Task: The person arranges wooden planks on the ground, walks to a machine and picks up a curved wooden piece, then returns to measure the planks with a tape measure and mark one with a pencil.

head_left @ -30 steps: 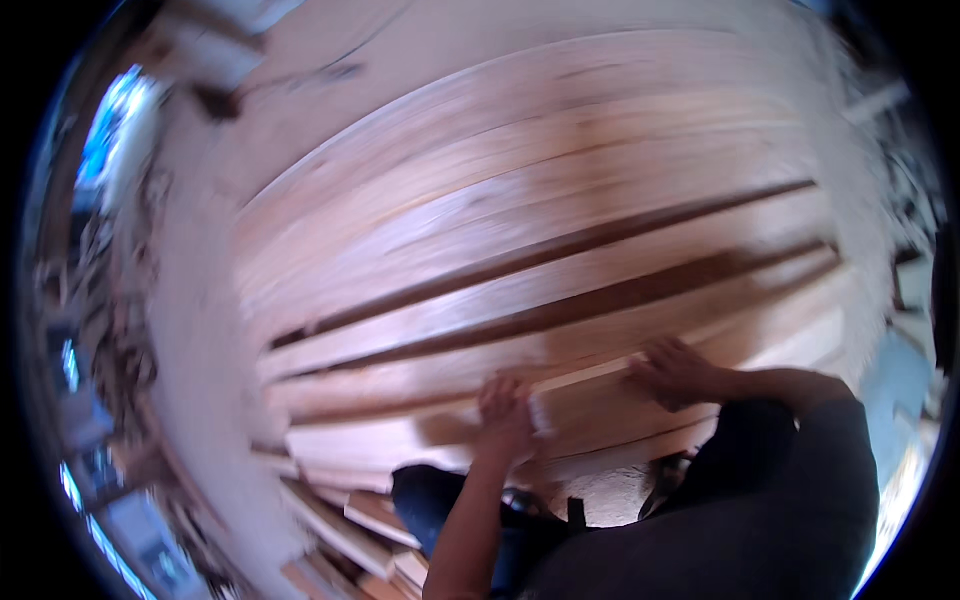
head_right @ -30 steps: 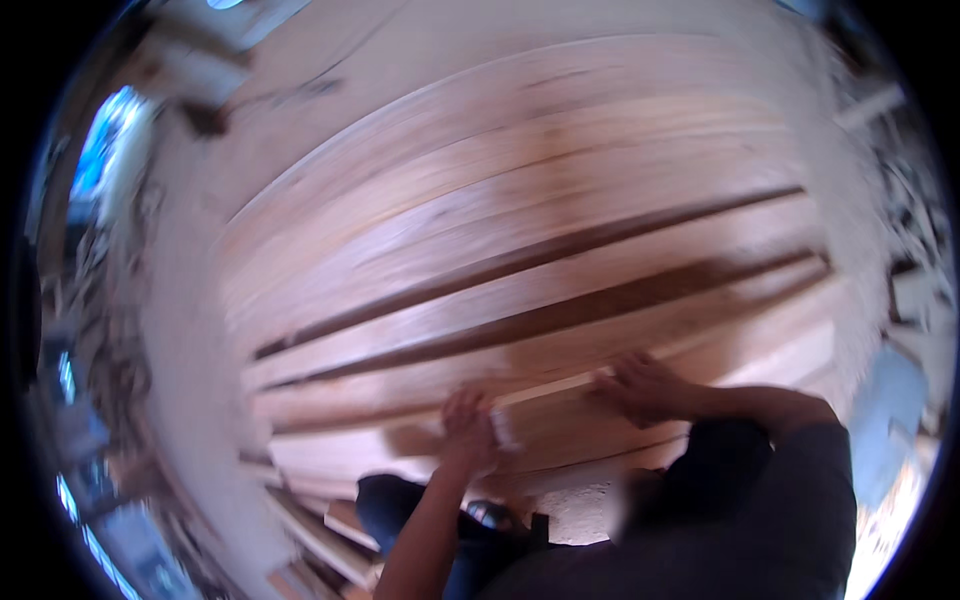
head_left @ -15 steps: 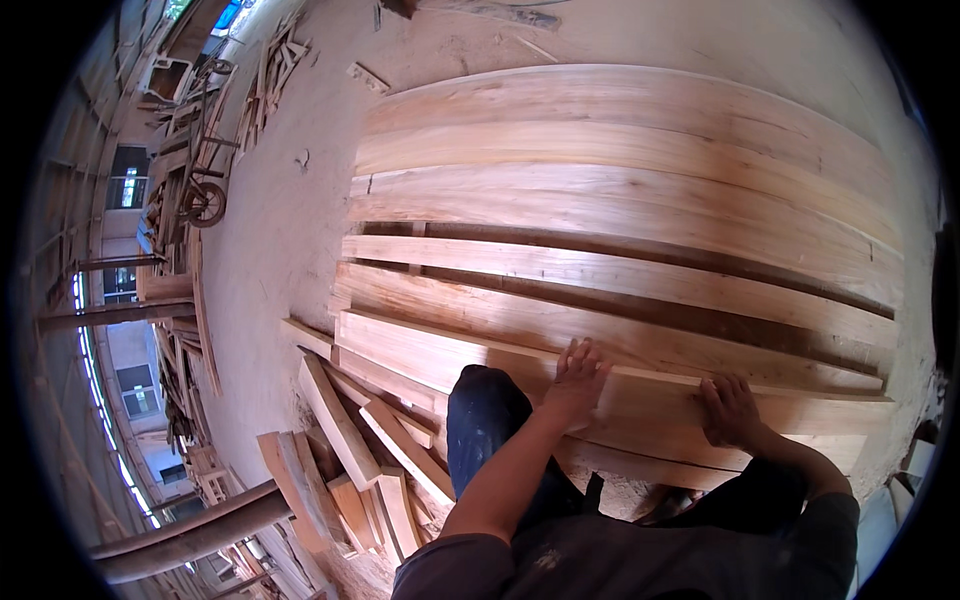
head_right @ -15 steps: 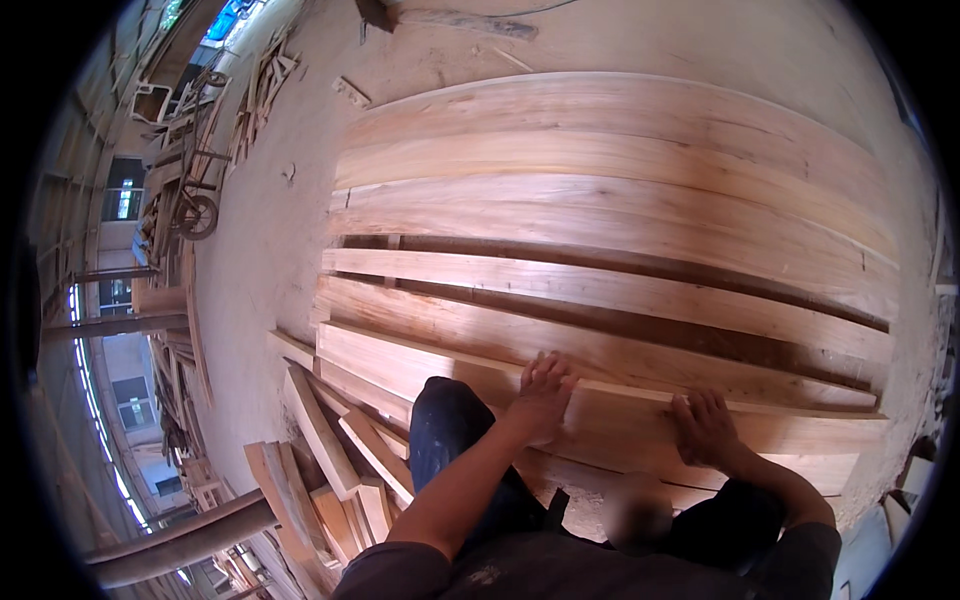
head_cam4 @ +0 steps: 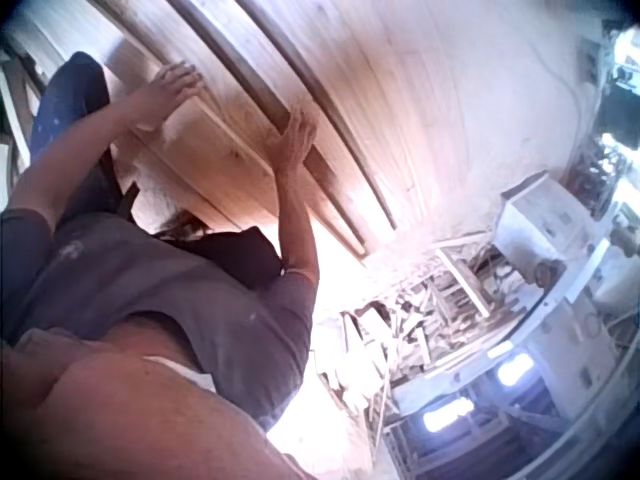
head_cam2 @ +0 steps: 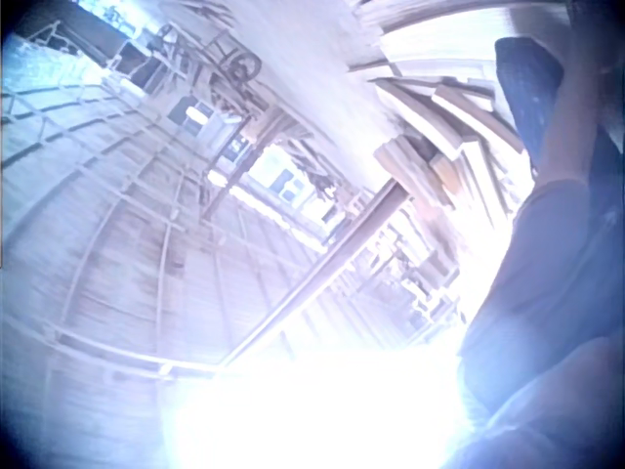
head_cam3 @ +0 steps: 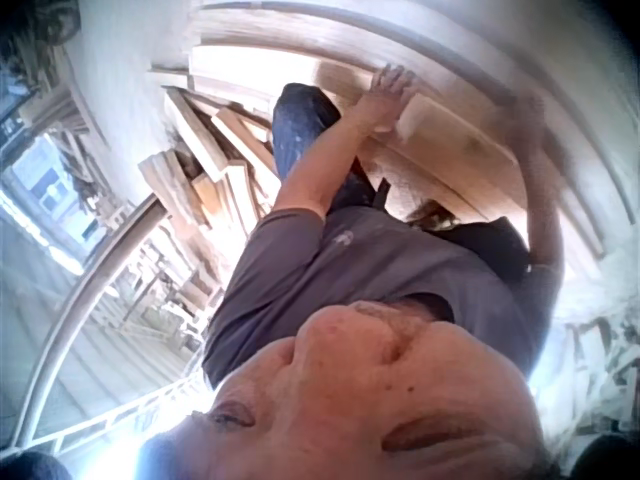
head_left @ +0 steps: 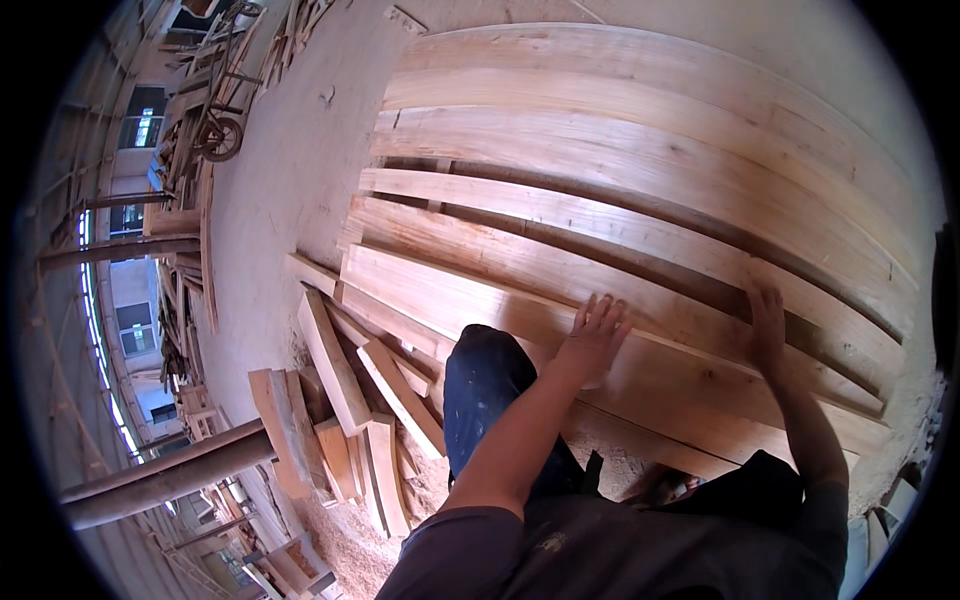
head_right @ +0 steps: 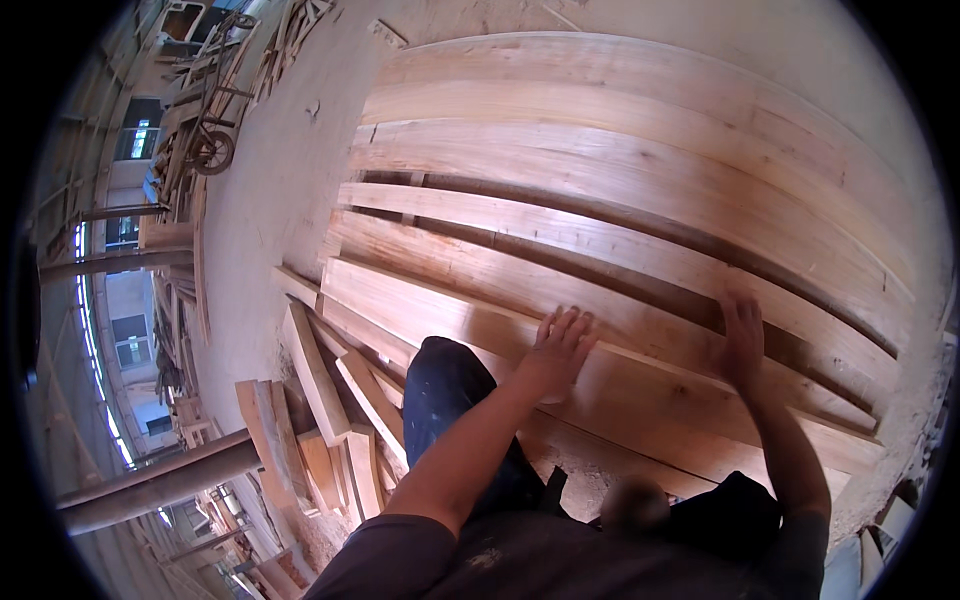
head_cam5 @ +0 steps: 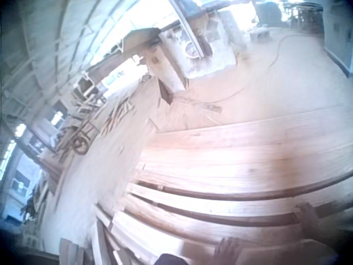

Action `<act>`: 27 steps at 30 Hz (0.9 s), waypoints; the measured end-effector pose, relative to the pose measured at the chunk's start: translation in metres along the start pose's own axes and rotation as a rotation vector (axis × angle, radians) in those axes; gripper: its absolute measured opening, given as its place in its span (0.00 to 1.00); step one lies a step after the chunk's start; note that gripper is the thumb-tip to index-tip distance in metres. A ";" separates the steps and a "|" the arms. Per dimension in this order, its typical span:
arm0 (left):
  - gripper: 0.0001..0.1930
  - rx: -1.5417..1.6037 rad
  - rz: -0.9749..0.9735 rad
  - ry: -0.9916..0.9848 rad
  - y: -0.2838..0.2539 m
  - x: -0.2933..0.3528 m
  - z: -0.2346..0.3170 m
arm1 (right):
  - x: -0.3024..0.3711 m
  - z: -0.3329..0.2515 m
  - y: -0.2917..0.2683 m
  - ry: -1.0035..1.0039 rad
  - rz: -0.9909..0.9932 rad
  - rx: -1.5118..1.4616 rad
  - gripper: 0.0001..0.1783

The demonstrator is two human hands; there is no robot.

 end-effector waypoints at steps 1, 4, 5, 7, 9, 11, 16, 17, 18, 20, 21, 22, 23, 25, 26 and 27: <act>0.37 -0.004 -0.030 -0.013 -0.001 0.004 -0.001 | -0.025 -0.003 -0.001 -0.021 0.028 0.013 0.43; 0.37 -0.001 -0.017 -0.013 -0.005 0.006 -0.002 | -0.069 -0.002 0.010 -0.162 0.047 0.158 0.41; 0.38 0.003 0.034 -0.003 0.001 0.008 -0.004 | -0.080 -0.005 0.014 -0.134 -0.018 0.146 0.42; 0.39 -0.014 0.080 -0.010 0.002 0.009 -0.004 | -0.094 -0.010 0.018 -0.065 -0.154 0.135 0.45; 0.39 -0.057 0.067 -0.040 -0.004 0.005 0.001 | -0.102 -0.008 0.030 -0.114 -0.237 0.260 0.46; 0.38 0.002 0.035 -0.053 -0.009 0.007 0.002 | -0.103 -0.010 0.043 -0.146 -0.258 0.272 0.47; 0.39 0.043 0.080 -0.050 -0.004 0.007 0.000 | -0.103 -0.021 0.083 -0.067 -0.237 0.292 0.45; 0.40 0.043 0.095 -0.048 -0.002 0.008 -0.001 | -0.107 -0.023 0.081 -0.043 -0.233 0.261 0.44; 0.40 0.043 0.110 -0.046 -0.001 0.009 -0.002 | -0.112 -0.024 0.078 -0.020 -0.229 0.230 0.42; 0.41 -0.018 0.029 -0.051 -0.003 0.008 0.001 | -0.119 -0.019 0.074 0.018 -0.247 0.186 0.39; 0.41 -0.047 -0.010 -0.054 -0.006 0.007 0.002 | -0.117 -0.013 0.075 0.033 -0.277 0.166 0.38; 0.40 -0.027 -0.014 -0.052 -0.007 0.009 0.003 | -0.113 -0.017 0.074 0.049 -0.325 0.144 0.37; 0.40 -0.006 -0.017 -0.051 -0.010 0.009 0.003 | -0.112 -0.022 0.073 0.034 -0.348 0.110 0.37; 0.40 0.019 -0.003 -0.045 -0.011 0.011 0.001 | -0.115 -0.033 0.066 0.001 -0.385 0.043 0.36; 0.40 0.024 0.013 -0.041 -0.011 0.012 0.001 | -0.114 -0.035 0.067 -0.033 -0.383 0.031 0.36; 0.41 0.027 0.029 -0.036 -0.012 0.013 0.001 | -0.111 -0.036 0.070 -0.067 -0.381 0.019 0.36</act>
Point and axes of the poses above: each hand's wrist, its own x-axis away from the middle knuckle, its own y-axis out of the palm, z = x × y, the point moved 6 cm from there along -x, towards the middle knuckle, and after that the axes turned 7 degrees about -y, right-handed, at the moved point
